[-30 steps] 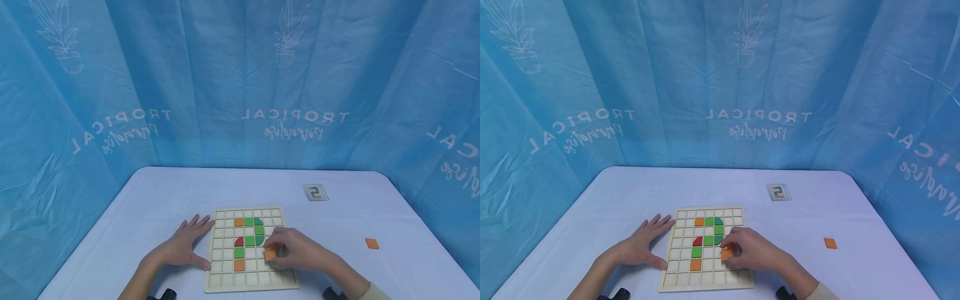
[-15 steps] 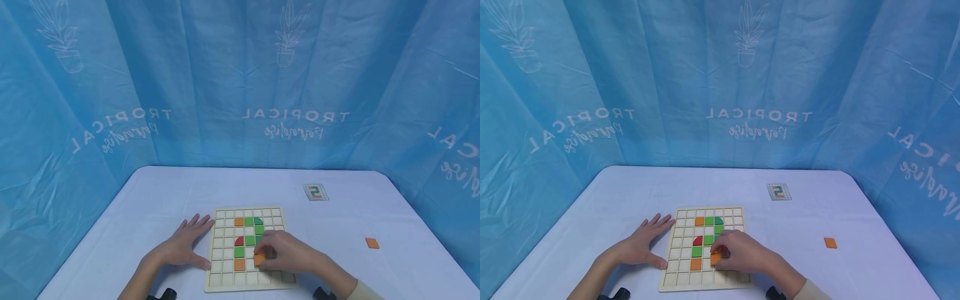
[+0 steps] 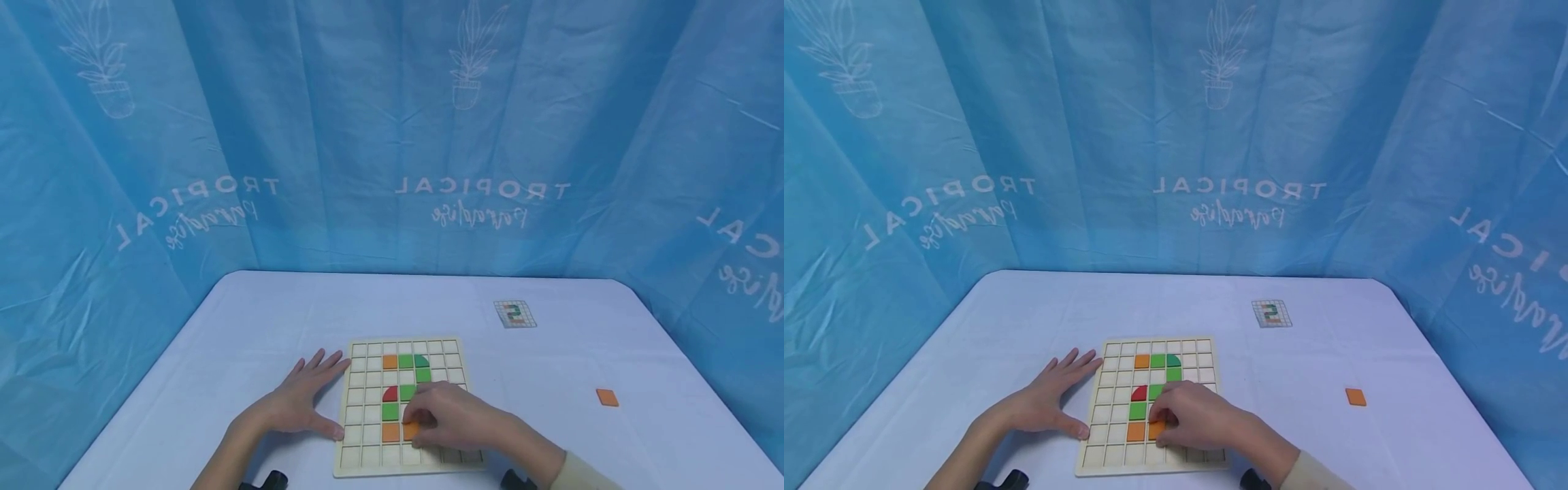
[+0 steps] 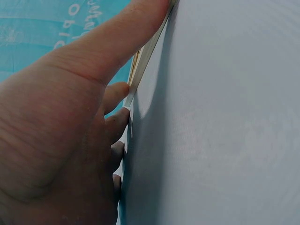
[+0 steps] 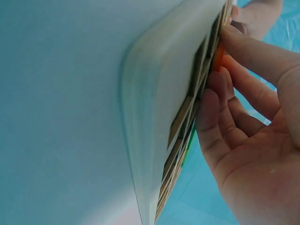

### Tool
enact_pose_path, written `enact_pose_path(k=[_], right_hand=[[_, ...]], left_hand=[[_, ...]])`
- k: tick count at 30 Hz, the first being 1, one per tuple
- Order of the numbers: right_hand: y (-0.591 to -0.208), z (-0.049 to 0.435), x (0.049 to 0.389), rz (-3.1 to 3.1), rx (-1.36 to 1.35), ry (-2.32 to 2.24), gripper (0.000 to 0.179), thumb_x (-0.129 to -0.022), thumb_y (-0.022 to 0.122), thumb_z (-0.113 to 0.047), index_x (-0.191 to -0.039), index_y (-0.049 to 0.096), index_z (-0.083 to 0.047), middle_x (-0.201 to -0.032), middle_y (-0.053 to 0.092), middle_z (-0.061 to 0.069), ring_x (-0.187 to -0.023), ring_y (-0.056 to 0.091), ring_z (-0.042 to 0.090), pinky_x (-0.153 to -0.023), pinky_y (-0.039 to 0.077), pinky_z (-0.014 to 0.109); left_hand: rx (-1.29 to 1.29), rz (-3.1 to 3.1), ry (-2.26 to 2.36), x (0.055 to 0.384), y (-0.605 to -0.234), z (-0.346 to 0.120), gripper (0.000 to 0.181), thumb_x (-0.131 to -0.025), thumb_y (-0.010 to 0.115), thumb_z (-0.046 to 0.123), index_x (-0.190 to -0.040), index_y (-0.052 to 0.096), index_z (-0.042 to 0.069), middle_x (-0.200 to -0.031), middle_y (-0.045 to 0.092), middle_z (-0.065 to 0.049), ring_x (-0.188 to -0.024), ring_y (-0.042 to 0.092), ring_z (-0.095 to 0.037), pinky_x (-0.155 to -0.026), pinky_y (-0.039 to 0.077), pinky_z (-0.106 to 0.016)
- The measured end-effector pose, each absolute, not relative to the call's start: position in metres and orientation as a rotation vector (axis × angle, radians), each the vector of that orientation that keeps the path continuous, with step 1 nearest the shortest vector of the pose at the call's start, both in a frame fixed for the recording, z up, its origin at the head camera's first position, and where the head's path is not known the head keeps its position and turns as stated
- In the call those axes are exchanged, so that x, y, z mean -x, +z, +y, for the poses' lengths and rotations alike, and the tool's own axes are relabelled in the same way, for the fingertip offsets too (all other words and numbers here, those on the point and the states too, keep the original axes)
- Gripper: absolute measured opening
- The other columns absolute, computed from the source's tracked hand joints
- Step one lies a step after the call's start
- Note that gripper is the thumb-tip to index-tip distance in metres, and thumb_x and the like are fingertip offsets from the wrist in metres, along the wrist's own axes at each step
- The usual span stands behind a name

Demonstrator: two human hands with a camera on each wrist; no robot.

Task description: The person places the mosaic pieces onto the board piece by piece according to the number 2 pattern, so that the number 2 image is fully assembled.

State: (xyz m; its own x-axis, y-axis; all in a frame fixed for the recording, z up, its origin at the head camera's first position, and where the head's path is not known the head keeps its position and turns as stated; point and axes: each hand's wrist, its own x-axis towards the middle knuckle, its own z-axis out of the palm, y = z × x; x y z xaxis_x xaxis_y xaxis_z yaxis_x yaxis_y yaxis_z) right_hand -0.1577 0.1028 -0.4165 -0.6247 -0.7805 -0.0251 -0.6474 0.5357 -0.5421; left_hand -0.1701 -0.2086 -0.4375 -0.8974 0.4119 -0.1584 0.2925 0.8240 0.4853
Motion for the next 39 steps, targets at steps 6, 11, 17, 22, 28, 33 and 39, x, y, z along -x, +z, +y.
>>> enact_pose_path(k=[6,11,17,22,28,33,39], right_hand=[[-0.418,0.099,0.16,2.502,1.211,-0.703,0.025,-0.079,0.079,-0.036,-0.102,0.071,-0.028,-0.094,0.057,-0.022,-0.078,0.051,-0.001,-0.069,0.046,0.018],[-0.418,0.099,0.159,2.494,1.215,-0.711,0.025,-0.079,0.079,-0.035,-0.101,0.071,-0.027,-0.092,0.056,-0.021,-0.077,0.051,-0.001,-0.067,0.045,0.017],[-0.418,0.1,0.158,2.489,1.222,-0.733,0.024,-0.08,0.078,-0.034,-0.101,0.071,-0.026,-0.093,0.056,-0.021,-0.076,0.052,-0.002,-0.067,0.046,0.016],[-0.419,0.102,0.159,2.475,1.182,-0.771,0.023,-0.081,0.078,-0.034,-0.102,0.07,-0.026,-0.093,0.056,-0.02,-0.076,0.054,-0.002,-0.066,0.047,0.016],[-0.418,0.109,0.159,2.482,1.126,-0.789,0.02,-0.083,0.076,-0.035,-0.101,0.069,-0.029,-0.091,0.056,-0.02,-0.076,0.054,-0.001,-0.066,0.048,0.017],[-0.417,0.125,0.159,2.52,1.081,-0.819,0.02,-0.083,0.075,-0.031,-0.102,0.069,-0.029,-0.091,0.057,-0.018,-0.075,0.054,0.0,-0.066,0.048,0.019],[-0.417,0.147,0.16,2.552,1.02,-0.868,0.018,-0.083,0.074,-0.029,-0.101,0.07,-0.029,-0.091,0.059,-0.016,-0.078,0.055,0.002,-0.068,0.049,0.021]], left_hand=[[-0.539,2.744,0.672,0.171,-0.438,-0.209,0.119,-0.052,0.076,0.074,-0.152,0.031,0.026,-0.158,0.02,0.0,-0.145,0.0,-0.03,-0.113,-0.003,-0.056],[-0.543,2.746,0.662,0.17,-0.439,-0.21,0.119,-0.053,0.075,0.075,-0.152,0.03,0.026,-0.158,0.019,0.0,-0.145,0.0,-0.03,-0.113,-0.003,-0.056],[-0.578,2.751,0.674,0.17,-0.44,-0.211,0.119,-0.054,0.076,0.074,-0.152,0.031,0.025,-0.158,0.02,-0.002,-0.145,0.001,-0.032,-0.113,-0.002,-0.057],[-0.584,2.744,0.678,0.17,-0.439,-0.21,0.118,-0.055,0.075,0.074,-0.152,0.031,0.024,-0.158,0.02,-0.002,-0.145,0.001,-0.033,-0.112,-0.003,-0.058],[-0.564,2.747,0.651,0.171,-0.438,-0.209,0.119,-0.053,0.075,0.075,-0.152,0.03,0.026,-0.158,0.019,0.0,-0.145,0.001,-0.031,-0.113,-0.002,-0.056],[-0.561,2.745,0.656,0.171,-0.437,-0.208,0.12,-0.053,0.076,0.074,-0.152,0.03,0.025,-0.158,0.019,-0.001,-0.145,0.0,-0.031,-0.113,-0.003,-0.056],[-0.565,2.74,0.66,0.171,-0.437,-0.208,0.119,-0.054,0.076,0.074,-0.152,0.031,0.024,-0.158,0.019,-0.001,-0.145,0.001,-0.032,-0.113,-0.003,-0.057]])
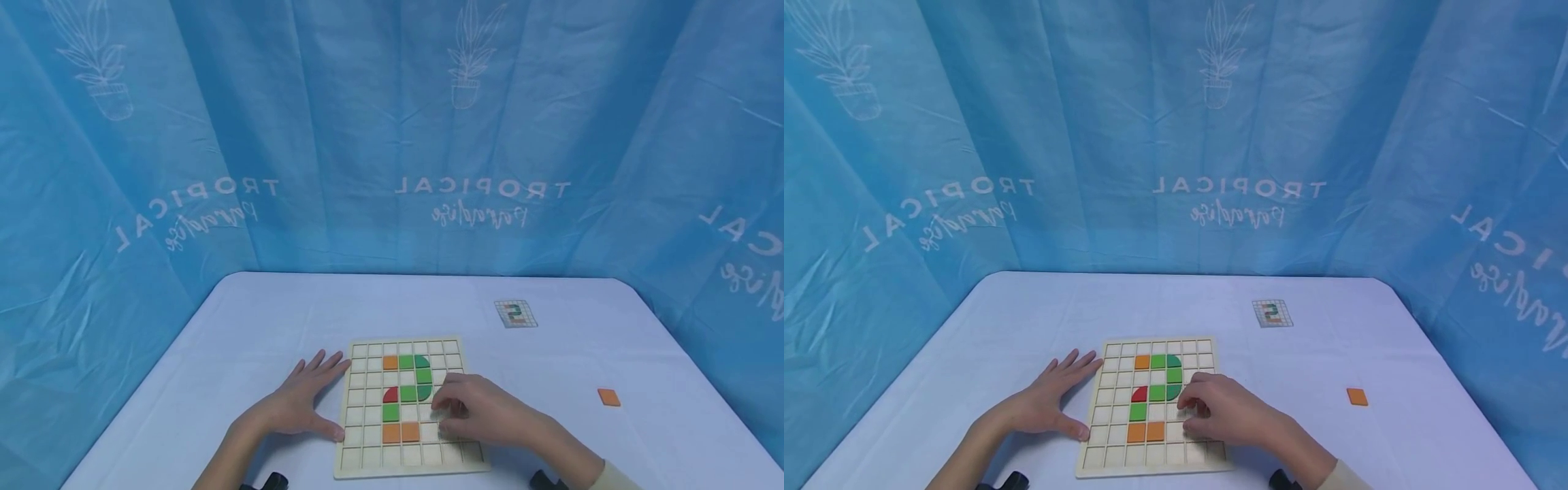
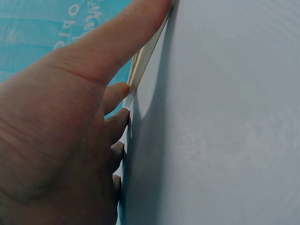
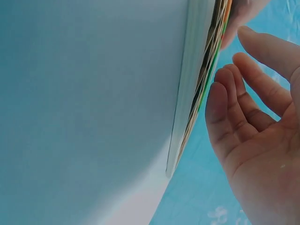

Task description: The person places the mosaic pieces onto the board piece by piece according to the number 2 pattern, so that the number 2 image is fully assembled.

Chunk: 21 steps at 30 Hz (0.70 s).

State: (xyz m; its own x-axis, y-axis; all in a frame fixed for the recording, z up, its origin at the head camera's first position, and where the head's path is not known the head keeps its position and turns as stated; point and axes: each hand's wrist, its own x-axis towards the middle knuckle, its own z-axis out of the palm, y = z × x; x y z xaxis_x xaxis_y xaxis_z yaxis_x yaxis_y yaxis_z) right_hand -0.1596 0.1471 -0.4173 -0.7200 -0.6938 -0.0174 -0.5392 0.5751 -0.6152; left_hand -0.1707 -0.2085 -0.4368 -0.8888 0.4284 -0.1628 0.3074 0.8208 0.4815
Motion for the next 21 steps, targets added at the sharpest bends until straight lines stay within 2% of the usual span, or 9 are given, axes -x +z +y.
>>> enact_pose_path(k=[7,14,21], right_hand=[[-0.413,0.177,0.158,2.594,0.945,-0.885,0.016,-0.084,0.074,-0.024,-0.1,0.07,-0.027,-0.092,0.059,-0.015,-0.08,0.055,0.002,-0.069,0.051,0.022],[-0.407,0.202,0.158,2.678,0.852,-0.823,0.017,-0.084,0.075,-0.025,-0.1,0.07,-0.028,-0.09,0.058,-0.016,-0.079,0.055,0.003,-0.068,0.051,0.024],[-0.411,0.236,0.156,2.758,0.8,-0.827,0.019,-0.083,0.076,-0.023,-0.102,0.071,-0.024,-0.089,0.059,-0.014,-0.078,0.054,0.003,-0.066,0.051,0.024]], left_hand=[[-0.563,2.75,0.629,0.172,-0.439,-0.209,0.12,-0.053,0.074,0.077,-0.153,0.029,0.027,-0.159,0.018,0.002,-0.145,0.0,-0.03,-0.113,-0.002,-0.056],[-0.569,2.744,0.674,0.171,-0.437,-0.211,0.119,-0.055,0.075,0.074,-0.152,0.03,0.024,-0.159,0.019,-0.002,-0.145,0.0,-0.032,-0.112,-0.003,-0.058],[-0.572,2.754,0.67,0.169,-0.437,-0.209,0.119,-0.054,0.076,0.073,-0.152,0.03,0.023,-0.158,0.019,-0.002,-0.145,0.001,-0.033,-0.113,-0.002,-0.057]])
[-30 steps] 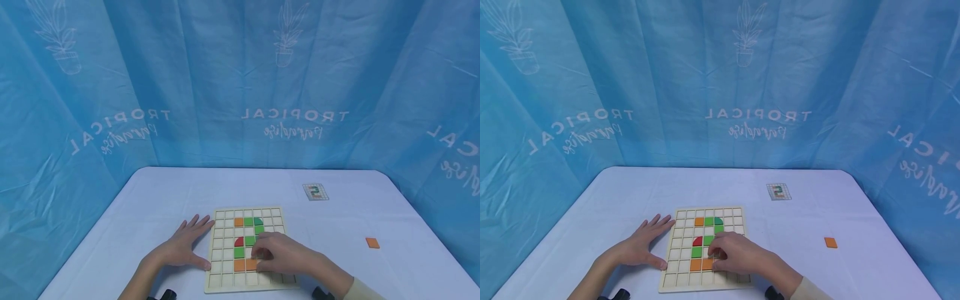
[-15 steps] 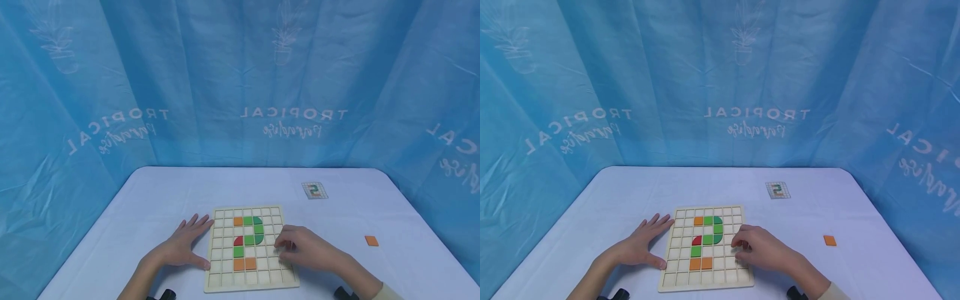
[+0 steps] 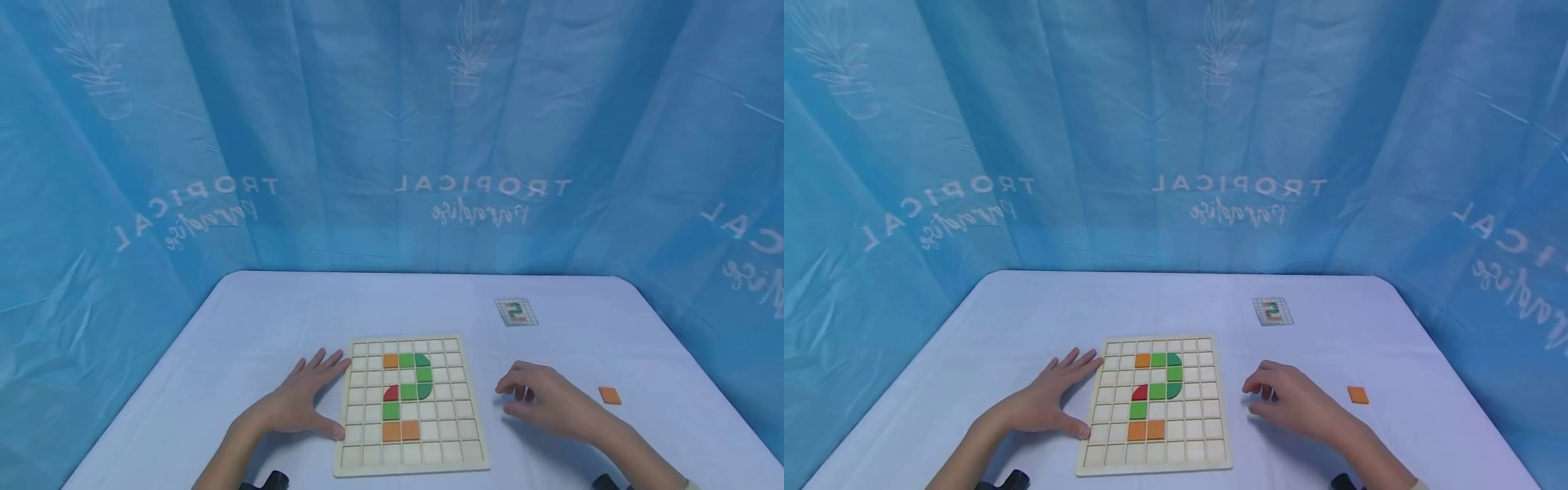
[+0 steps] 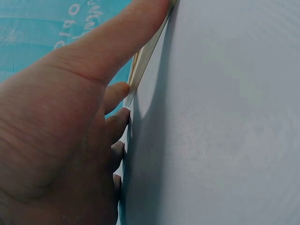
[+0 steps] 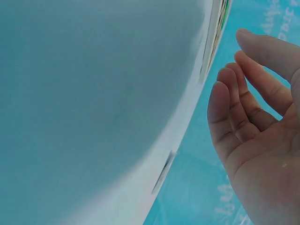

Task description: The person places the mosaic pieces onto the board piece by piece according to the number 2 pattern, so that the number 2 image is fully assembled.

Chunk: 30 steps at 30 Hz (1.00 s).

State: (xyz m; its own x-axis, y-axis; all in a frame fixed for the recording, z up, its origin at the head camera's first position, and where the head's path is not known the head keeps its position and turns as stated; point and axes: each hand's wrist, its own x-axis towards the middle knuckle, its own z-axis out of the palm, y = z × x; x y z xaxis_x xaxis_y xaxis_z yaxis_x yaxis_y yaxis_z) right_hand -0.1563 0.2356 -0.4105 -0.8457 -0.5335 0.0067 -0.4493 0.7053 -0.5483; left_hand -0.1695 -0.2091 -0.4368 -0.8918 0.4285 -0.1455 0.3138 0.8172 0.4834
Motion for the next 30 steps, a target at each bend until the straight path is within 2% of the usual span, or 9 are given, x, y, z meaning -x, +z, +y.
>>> enact_pose_path(k=[10,15,22,30], right_hand=[[-0.417,0.271,0.156,2.844,0.763,-0.793,0.021,-0.081,0.078,-0.02,-0.1,0.07,-0.021,-0.091,0.059,-0.013,-0.075,0.052,0.001,-0.064,0.05,0.024],[-0.416,0.287,0.158,2.888,0.648,-0.764,0.023,-0.079,0.079,-0.018,-0.101,0.071,-0.02,-0.09,0.059,-0.013,-0.075,0.053,0.001,-0.065,0.051,0.023],[-0.415,0.31,0.161,2.949,0.481,-0.755,0.022,-0.08,0.078,-0.018,-0.1,0.071,-0.018,-0.093,0.06,-0.01,-0.079,0.053,0.009,-0.065,0.051,0.024],[-0.412,0.334,0.164,2.975,0.406,-0.795,0.032,-0.079,0.079,-0.021,-0.109,0.069,-0.014,-0.099,0.061,-0.004,-0.085,0.055,0.016,-0.065,0.052,0.025]], left_hand=[[-0.572,2.759,0.658,0.171,-0.438,-0.208,0.12,-0.054,0.076,0.074,-0.152,0.03,0.024,-0.158,0.02,-0.002,-0.145,0.001,-0.032,-0.113,-0.002,-0.056],[-0.569,2.76,0.648,0.172,-0.438,-0.209,0.12,-0.053,0.075,0.074,-0.152,0.03,0.025,-0.158,0.019,0.0,-0.145,0.001,-0.031,-0.113,-0.002,-0.056],[-0.561,2.755,0.647,0.171,-0.439,-0.209,0.119,-0.054,0.075,0.074,-0.152,0.03,0.025,-0.158,0.019,-0.001,-0.145,0.001,-0.031,-0.113,-0.003,-0.056],[-0.574,2.757,0.658,0.17,-0.439,-0.209,0.119,-0.054,0.076,0.074,-0.152,0.03,0.024,-0.158,0.02,-0.002,-0.145,0.001,-0.032,-0.113,-0.002,-0.057]])
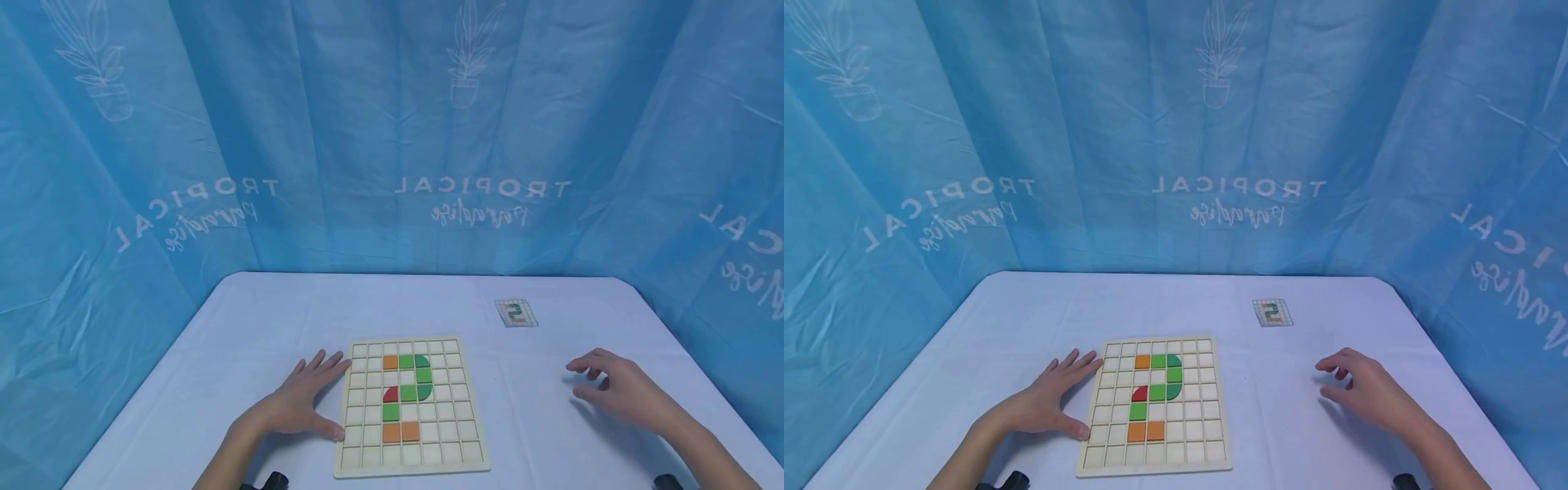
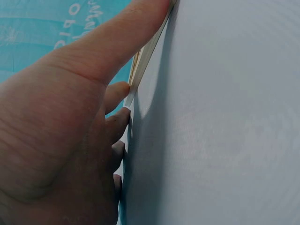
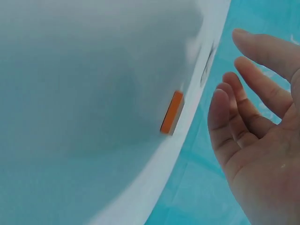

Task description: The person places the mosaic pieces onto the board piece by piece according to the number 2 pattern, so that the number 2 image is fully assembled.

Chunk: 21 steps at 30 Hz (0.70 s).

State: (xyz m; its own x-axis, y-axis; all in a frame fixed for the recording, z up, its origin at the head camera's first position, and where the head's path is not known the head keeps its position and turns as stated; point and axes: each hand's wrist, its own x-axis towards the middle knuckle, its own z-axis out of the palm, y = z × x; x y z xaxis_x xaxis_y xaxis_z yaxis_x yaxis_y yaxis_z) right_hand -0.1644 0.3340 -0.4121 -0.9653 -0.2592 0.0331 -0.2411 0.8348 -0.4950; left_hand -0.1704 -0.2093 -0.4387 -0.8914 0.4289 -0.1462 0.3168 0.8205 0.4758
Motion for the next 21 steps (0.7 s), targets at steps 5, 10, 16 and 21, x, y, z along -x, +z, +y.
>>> enact_pose_path(k=[5,10,16,21], right_hand=[[-0.415,0.346,0.166,2.942,0.373,-0.807,0.042,-0.078,0.08,-0.029,-0.114,0.068,-0.009,-0.102,0.061,0.0,-0.085,0.054,0.017,-0.063,0.051,0.027],[-0.421,0.358,0.168,2.901,0.316,-0.783,0.054,-0.075,0.081,-0.035,-0.118,0.066,-0.006,-0.097,0.057,0.001,-0.08,0.051,0.016,-0.059,0.046,0.028],[-0.424,0.362,0.169,2.868,0.284,-0.797,0.052,-0.074,0.083,-0.031,-0.116,0.066,-0.006,-0.092,0.055,0.001,-0.078,0.05,0.016,-0.061,0.045,0.028],[-0.425,0.366,0.167,2.876,0.29,-0.784,0.047,-0.075,0.081,-0.034,-0.112,0.068,-0.008,-0.096,0.06,-0.002,-0.084,0.053,0.015,-0.068,0.048,0.029]], left_hand=[[-0.576,2.755,0.663,0.17,-0.439,-0.21,0.119,-0.054,0.076,0.074,-0.152,0.03,0.024,-0.158,0.02,-0.001,-0.145,0.001,-0.032,-0.113,-0.003,-0.057],[-0.572,2.752,0.658,0.171,-0.438,-0.209,0.119,-0.054,0.076,0.074,-0.152,0.03,0.024,-0.158,0.02,-0.001,-0.145,0.001,-0.032,-0.113,-0.003,-0.056],[-0.567,2.751,0.666,0.17,-0.438,-0.211,0.119,-0.054,0.076,0.074,-0.152,0.03,0.024,-0.158,0.02,-0.001,-0.145,0.002,-0.032,-0.113,-0.002,-0.057],[-0.551,2.758,0.647,0.17,-0.441,-0.211,0.12,-0.053,0.074,0.077,-0.152,0.03,0.027,-0.158,0.018,0.003,-0.146,0.001,-0.029,-0.113,-0.001,-0.056]])
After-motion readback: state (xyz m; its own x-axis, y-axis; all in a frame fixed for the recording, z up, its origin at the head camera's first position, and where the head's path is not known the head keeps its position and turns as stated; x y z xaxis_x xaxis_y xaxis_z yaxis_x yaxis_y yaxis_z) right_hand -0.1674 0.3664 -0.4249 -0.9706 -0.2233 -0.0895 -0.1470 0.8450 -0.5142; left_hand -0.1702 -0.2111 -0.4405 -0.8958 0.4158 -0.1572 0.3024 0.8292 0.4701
